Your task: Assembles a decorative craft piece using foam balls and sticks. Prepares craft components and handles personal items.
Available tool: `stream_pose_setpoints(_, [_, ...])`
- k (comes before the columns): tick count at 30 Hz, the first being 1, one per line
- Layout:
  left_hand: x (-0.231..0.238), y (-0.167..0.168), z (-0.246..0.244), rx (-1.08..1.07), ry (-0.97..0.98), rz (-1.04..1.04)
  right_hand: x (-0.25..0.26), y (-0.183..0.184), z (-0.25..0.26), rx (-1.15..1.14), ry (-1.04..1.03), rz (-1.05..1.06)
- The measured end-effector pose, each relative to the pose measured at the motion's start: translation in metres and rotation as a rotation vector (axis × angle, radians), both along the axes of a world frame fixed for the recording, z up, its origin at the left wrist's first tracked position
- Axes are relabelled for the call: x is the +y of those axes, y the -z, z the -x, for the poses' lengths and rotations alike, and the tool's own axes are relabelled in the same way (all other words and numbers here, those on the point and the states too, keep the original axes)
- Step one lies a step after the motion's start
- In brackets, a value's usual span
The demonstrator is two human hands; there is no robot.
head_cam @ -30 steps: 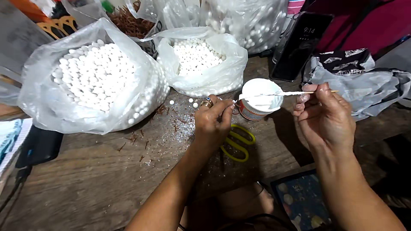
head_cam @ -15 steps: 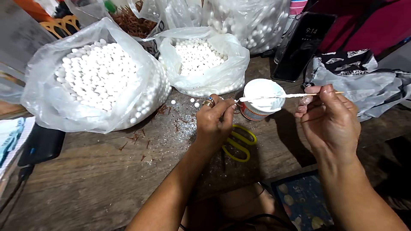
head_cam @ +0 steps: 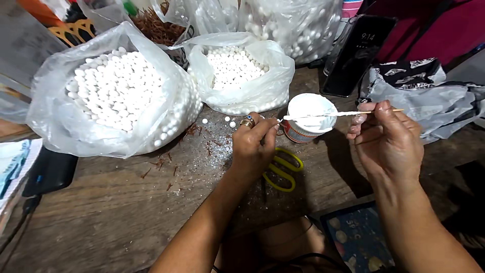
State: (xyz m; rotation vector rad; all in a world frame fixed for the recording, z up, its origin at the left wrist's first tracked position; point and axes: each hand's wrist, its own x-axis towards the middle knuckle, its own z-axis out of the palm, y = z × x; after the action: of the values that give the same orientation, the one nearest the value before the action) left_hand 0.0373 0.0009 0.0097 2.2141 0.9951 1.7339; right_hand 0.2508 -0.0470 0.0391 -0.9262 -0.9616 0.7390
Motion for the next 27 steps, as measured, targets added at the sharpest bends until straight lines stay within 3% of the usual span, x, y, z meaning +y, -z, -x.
stream_pose_setpoints(27, [0.0001,-0.0014,-0.0006,-0.036,-0.029,0.019,-0.0049,0.0042,-0.0005,0.048,-0.023,0.031])
